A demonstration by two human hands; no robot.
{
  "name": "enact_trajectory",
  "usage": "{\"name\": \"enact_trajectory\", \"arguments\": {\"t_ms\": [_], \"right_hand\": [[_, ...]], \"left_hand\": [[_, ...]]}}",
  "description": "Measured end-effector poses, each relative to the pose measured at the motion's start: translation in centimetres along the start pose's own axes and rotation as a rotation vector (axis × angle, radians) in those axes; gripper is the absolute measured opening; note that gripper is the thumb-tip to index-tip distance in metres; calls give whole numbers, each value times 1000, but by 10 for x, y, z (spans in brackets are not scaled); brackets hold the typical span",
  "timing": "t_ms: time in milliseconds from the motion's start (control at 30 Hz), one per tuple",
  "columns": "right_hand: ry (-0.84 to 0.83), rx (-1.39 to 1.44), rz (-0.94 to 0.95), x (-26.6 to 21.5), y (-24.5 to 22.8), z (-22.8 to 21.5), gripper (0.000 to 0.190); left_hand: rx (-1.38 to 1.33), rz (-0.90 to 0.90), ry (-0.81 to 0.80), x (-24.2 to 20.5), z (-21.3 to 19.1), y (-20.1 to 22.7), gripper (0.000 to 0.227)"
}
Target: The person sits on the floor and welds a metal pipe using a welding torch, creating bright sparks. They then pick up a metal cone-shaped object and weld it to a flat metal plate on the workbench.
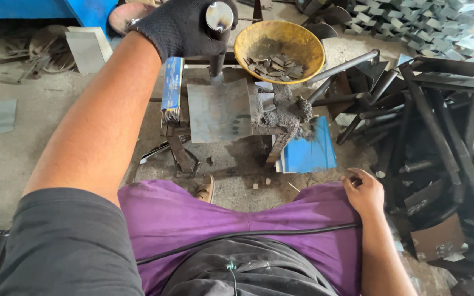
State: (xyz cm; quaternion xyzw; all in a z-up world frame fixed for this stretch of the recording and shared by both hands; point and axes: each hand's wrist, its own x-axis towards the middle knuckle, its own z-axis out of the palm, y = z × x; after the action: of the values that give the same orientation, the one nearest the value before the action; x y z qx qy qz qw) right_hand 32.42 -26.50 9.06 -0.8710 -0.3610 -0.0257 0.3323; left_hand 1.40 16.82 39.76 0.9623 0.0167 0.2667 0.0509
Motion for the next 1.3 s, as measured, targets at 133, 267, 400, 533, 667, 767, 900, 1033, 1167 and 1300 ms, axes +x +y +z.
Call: {"name": "enact_trajectory", "arguments": {"t_ms": [133,267,400,533,667,767,900,1033,1167,1300], "right_hand": [[23,-9,-32,-4,-2,-1,33],[14,3,10,-5,-5,-3,35],[36,9,-6,-6,-4,-4,34],[23,22,22,-5,-2,-2,35],[11,0,52,-7,4,-2,37],[-29,20,33,-4,1,-6,39],[-241,126,113,18,-43,-12,45],[-271,237,-175,46,-129,34,52],[-201,173,-497,70,-208,120,67],[-301,-17,-451,84,-242,189,85]], "left_hand": [[71,17,-97,7,9,-6,24],[-58,-80,-32,4,17,13,28],[-77,-287,-54,2,20,18,25],[41,-115,77,16,20,9,38],[-75,-105,-11,10,13,23,30],[-114,8,68,8,7,38,44],[-149,193,217,0,-10,54,49],[-13,157,299,-4,-7,71,46],[86,121,379,-8,-1,77,40],[95,109,399,-10,-3,80,37]]}}
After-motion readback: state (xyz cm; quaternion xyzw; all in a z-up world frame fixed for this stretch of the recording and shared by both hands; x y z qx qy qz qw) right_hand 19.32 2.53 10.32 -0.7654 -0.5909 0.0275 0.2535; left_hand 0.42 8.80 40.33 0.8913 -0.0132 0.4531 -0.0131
